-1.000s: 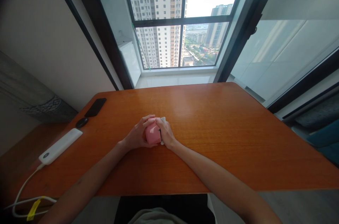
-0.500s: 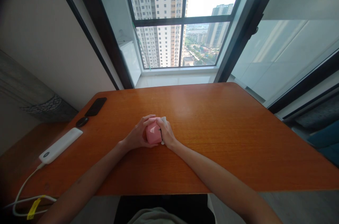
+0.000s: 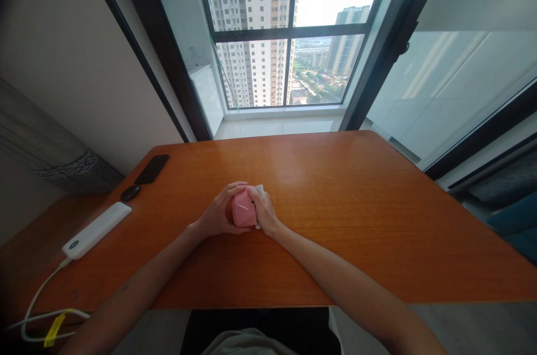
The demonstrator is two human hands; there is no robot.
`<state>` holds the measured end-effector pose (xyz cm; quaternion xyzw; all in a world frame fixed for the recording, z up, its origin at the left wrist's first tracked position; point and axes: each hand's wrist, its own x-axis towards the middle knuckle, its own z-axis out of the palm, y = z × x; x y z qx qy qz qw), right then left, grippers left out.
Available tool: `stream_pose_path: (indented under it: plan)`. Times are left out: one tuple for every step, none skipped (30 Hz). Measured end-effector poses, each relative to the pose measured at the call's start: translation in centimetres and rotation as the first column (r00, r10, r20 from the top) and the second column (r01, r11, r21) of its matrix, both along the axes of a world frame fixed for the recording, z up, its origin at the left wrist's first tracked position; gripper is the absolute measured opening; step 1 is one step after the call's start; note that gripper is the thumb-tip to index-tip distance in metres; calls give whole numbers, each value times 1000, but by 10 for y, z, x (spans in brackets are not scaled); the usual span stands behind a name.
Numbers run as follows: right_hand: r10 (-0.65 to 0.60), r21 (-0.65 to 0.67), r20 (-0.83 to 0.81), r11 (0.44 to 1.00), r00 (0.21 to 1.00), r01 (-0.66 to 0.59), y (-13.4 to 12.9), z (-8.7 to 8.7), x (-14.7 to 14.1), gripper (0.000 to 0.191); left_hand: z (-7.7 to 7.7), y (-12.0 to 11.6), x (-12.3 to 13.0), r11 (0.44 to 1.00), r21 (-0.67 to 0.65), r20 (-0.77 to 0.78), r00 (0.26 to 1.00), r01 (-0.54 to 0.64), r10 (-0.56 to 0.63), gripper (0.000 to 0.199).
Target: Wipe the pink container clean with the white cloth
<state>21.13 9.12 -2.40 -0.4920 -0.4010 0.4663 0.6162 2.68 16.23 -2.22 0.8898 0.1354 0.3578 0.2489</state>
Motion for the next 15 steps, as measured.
stream_pose_path:
  plan:
    - [-3,6,-3,1000,1000,3,0,-1,0,49,0,0,0,1000,-10,7,1000,4,-4,114]
    - [-5,12,-5,1000,1000,5,1,-2,0,48,0,0,1,1000,-22,13,1000,7,-7,114]
    - [-7,17,-7,1000,1000,7,1,-3,0,48,0,1,1,999,-35,20,1000,8,-7,114]
    - [-8,22,-8,1000,1000,8,2,-3,0,49,0,1,1,999,-47,27,1000,8,-7,114]
    - [-9,24,-9,1000,1000,9,2,-4,0,49,-1,1,1,998,-58,33,999,8,-6,113]
    - [-9,24,-11,1000,1000,9,2,-4,0,50,-1,1,1,998,-70,37,999,6,-4,113]
    - [-8,23,-13,1000,1000,8,2,-4,0,50,-1,1,1,997,-83,37,999,2,1,112]
    - [-7,22,-14,1000,1000,7,2,-3,-1,51,0,1,1,995,-100,33,999,-4,8,112]
    - [-5,22,-15,1000,1000,5,1,-2,-1,51,0,0,0,993,-121,27,999,-13,16,112]
    - [-3,20,-15,1000,1000,3,0,-1,-1,52,1,0,0,989,-146,18,1000,-23,26,111]
    - [2,13,-14,1000,1000,-2,-1,1,-2,52,2,-1,0,984,-176,6,999,-34,36,111]
    - [12,-1,-13,1000,1000,-12,-2,2,-2,53,3,-2,0,977,-208,-7,999,-46,45,110]
    - [26,-22,-12,999,1000,-26,-3,4,-2,54,4,-3,0,968,-245,-22,998,-57,53,109]
    - [43,-46,-10,998,999,-44,-3,4,-2,55,5,-4,0,955,-288,-38,998,-68,59,107]
    - [57,-69,-9,996,998,-57,-4,5,-2,55,5,-4,1,940,-334,-52,997,-75,61,106]
